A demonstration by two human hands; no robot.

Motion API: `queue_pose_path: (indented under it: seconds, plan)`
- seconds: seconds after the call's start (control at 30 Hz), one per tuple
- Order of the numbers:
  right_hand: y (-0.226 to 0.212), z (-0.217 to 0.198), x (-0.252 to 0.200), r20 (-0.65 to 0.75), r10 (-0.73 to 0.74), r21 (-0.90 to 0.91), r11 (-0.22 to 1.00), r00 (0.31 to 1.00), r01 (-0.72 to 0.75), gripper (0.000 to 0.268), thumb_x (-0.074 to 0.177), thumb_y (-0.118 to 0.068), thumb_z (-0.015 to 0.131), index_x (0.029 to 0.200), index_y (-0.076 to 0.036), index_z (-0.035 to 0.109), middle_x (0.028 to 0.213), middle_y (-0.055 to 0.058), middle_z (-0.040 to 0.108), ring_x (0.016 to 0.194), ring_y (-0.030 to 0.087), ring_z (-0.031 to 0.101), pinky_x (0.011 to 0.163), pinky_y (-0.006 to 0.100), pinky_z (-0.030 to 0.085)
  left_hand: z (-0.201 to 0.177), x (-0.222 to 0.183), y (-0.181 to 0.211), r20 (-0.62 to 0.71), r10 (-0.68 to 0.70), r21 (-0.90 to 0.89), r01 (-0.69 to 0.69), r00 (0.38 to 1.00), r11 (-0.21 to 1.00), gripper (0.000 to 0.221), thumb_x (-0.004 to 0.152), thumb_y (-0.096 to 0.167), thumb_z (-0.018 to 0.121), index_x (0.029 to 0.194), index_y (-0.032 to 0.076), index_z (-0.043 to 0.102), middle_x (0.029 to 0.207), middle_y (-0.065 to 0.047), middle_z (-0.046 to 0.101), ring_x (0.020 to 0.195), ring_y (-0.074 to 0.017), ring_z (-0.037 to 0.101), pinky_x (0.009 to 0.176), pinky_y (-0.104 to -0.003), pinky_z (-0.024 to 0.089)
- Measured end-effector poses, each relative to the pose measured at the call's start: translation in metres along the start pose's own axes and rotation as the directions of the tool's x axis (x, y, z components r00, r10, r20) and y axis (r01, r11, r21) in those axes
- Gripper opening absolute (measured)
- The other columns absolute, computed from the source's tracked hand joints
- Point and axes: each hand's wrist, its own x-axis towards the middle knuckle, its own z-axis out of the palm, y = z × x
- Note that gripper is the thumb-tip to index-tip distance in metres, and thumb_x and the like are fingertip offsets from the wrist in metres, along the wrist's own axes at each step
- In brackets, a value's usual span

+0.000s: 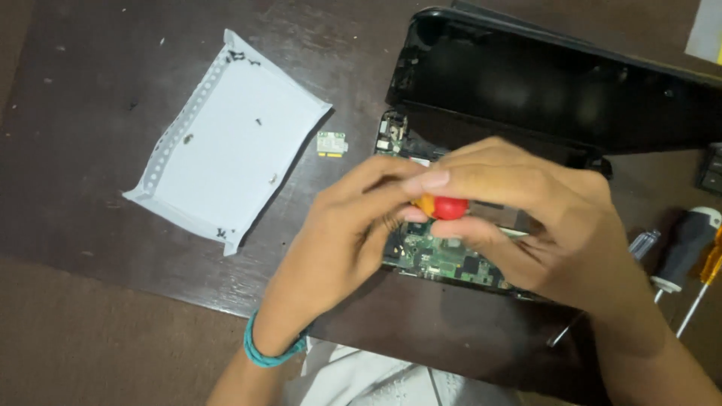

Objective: Removing screws from a laptop motherboard and detaching a small internal component using a screwdriver.

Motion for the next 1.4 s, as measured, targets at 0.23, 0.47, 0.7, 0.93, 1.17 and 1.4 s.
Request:
queue_pose_path:
  seconds: [0.23, 0.47, 0.7, 0.93, 1.17, 1.4]
  plan:
    - [0.008, 0.011, 0.002, -0.088, 0.038, -0.096, 0.994, 0.995, -0.047, 0.038, 0.075, -0.03, 0.088, 0.098, -0.004, 0.072, 0.097, 0.011, 0.058, 0.085, 0.019, 0.06, 0.078, 0.028, 0.052, 0.006, 0.008, 0.002, -0.032, -0.064, -0.082, 0.061, 0.997, 0.995, 0.023, 0.099, 0.017, 0.067, 0.115, 0.003, 0.057, 0.113, -0.011, 0.063, 0.1, -0.0203, 0.065, 0.09, -0.03, 0.059]
    - [0.003, 0.003, 0.003, -0.027, 0.214, 0.083, 0.974, 0.976, -0.211, 0.03, 0.081, 0.0, 0.084, 0.107, 0.0, 0.069, 0.104, 0.014, 0.073, 0.077, 0.011, 0.069, 0.06, 0.016, 0.052, -0.001, -0.008, -0.023, 0.146, 0.038, -0.08, -0.027, 0.989, 0.996, 0.064, 0.084, -0.024, 0.036, 0.142, 0.001, 0.048, 0.136, -0.021, 0.063, 0.121, -0.0372, 0.069, 0.105, -0.042, 0.054]
    - [0.011, 0.016, -0.001, -0.1, 0.25, -0.006, 0.968, 0.963, -0.252, 0.047, 0.084, -0.011, 0.091, 0.095, -0.007, 0.045, 0.088, 0.005, 0.056, 0.065, 0.006, 0.048, 0.055, 0.016, 0.039, 0.009, 0.002, -0.012, -0.058, -0.091, -0.225, 0.076, 0.994, 0.971, 0.024, 0.104, 0.033, 0.053, 0.106, 0.009, 0.057, 0.114, -0.011, 0.066, 0.099, -0.0164, 0.065, 0.08, -0.025, 0.052]
    - [0.003, 0.007, 0.008, 0.008, 0.135, 0.135, 0.982, 0.991, -0.135, 0.026, 0.084, 0.004, 0.077, 0.105, 0.002, 0.062, 0.117, 0.021, 0.07, 0.109, 0.025, 0.073, 0.098, 0.029, 0.063, -0.004, 0.001, -0.018, 0.112, 0.015, -0.106, -0.003, 0.994, 0.994, 0.036, 0.098, -0.013, 0.04, 0.128, 0.002, 0.053, 0.122, -0.016, 0.061, 0.106, -0.029, 0.062, 0.096, -0.038, 0.05]
    - [0.013, 0.015, -0.004, -0.075, 0.253, -0.025, 0.967, 0.965, -0.255, 0.068, 0.068, -0.019, 0.097, 0.105, -0.004, 0.042, 0.105, 0.011, 0.058, 0.084, 0.011, 0.06, 0.067, 0.019, 0.051, -0.004, 0.007, -0.014, 0.067, 0.058, -0.158, -0.047, 0.996, 0.986, 0.017, 0.109, 0.01, 0.048, 0.121, 0.0, 0.056, 0.118, -0.016, 0.061, 0.107, -0.0293, 0.067, 0.097, -0.037, 0.057]
    - [0.001, 0.008, 0.007, -0.006, 0.214, -0.096, 0.972, 0.977, -0.214, 0.026, 0.084, -0.008, 0.083, 0.107, -0.004, 0.074, 0.1, 0.01, 0.068, 0.064, 0.008, 0.052, 0.052, 0.017, 0.038, -0.007, 0.005, -0.019, 0.209, 0.071, -0.162, -0.037, 0.975, 0.986, 0.058, 0.089, -0.028, 0.037, 0.139, -0.001, 0.053, 0.14, -0.018, 0.055, 0.129, -0.0338, 0.061, 0.107, -0.041, 0.054]
